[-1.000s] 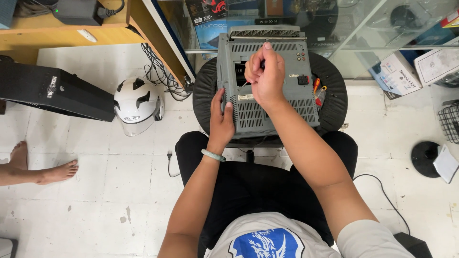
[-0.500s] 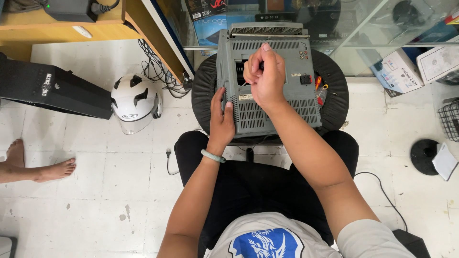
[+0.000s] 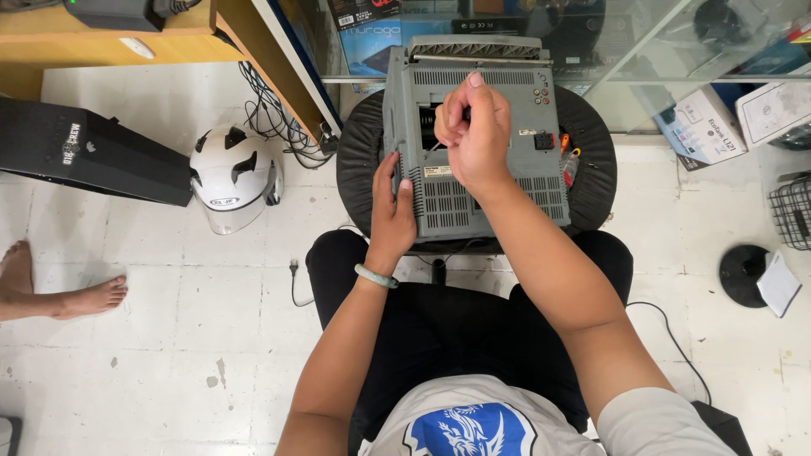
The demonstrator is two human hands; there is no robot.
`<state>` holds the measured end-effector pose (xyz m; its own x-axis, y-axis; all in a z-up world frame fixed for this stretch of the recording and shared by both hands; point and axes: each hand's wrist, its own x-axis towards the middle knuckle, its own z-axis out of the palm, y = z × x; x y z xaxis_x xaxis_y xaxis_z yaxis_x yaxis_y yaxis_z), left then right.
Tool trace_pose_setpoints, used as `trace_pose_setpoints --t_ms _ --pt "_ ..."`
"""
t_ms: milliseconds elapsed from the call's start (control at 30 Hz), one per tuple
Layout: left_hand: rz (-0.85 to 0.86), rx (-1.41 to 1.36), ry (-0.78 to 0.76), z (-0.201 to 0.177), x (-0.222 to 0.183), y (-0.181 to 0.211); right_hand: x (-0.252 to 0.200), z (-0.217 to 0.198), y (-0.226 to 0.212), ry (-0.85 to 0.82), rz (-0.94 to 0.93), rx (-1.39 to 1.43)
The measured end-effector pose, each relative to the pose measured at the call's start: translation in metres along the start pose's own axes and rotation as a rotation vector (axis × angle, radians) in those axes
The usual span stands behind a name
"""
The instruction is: Cleaning an electronic device with a brush and unscrewing its back panel for disassembly.
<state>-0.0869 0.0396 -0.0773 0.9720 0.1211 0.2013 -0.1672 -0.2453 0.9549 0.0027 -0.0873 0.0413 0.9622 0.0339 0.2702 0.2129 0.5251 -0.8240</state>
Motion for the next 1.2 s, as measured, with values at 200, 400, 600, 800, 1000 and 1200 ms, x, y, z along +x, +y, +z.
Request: trace_pose_setpoints --t_ms 200,400,600,800,1000,1200 --pt "-0.014 -0.004 -0.003 -0.001 0.000 0.002 0.001 0.000 0.008 -0.021 0.002 0.002" --pt "-0.016 -0.019 0.002 -0.002 0.000 0.000 0.007 -0.011 0.005 -0.263 0.098 -0.267" --pt "-0.023 -0.014 -0.001 -0.006 -0.003 0.004 0.022 -0.001 -0.042 -0.634 -0.420 -1.353" --pt "-0.003 0.040 0.013 -0.006 -0.003 0.009 0.021 -0.012 -0.041 -0.610 -0.544 -1.965" --pt "0.288 0.246 -0.041 -0.018 0.008 0.046 0.011 0.001 -0.028 -0.501 -0.795 -2.039" --pt "0.329 0.120 -0.143 -0.031 0.045 0.056 0.010 -0.004 -0.039 -0.549 -0.676 -1.974"
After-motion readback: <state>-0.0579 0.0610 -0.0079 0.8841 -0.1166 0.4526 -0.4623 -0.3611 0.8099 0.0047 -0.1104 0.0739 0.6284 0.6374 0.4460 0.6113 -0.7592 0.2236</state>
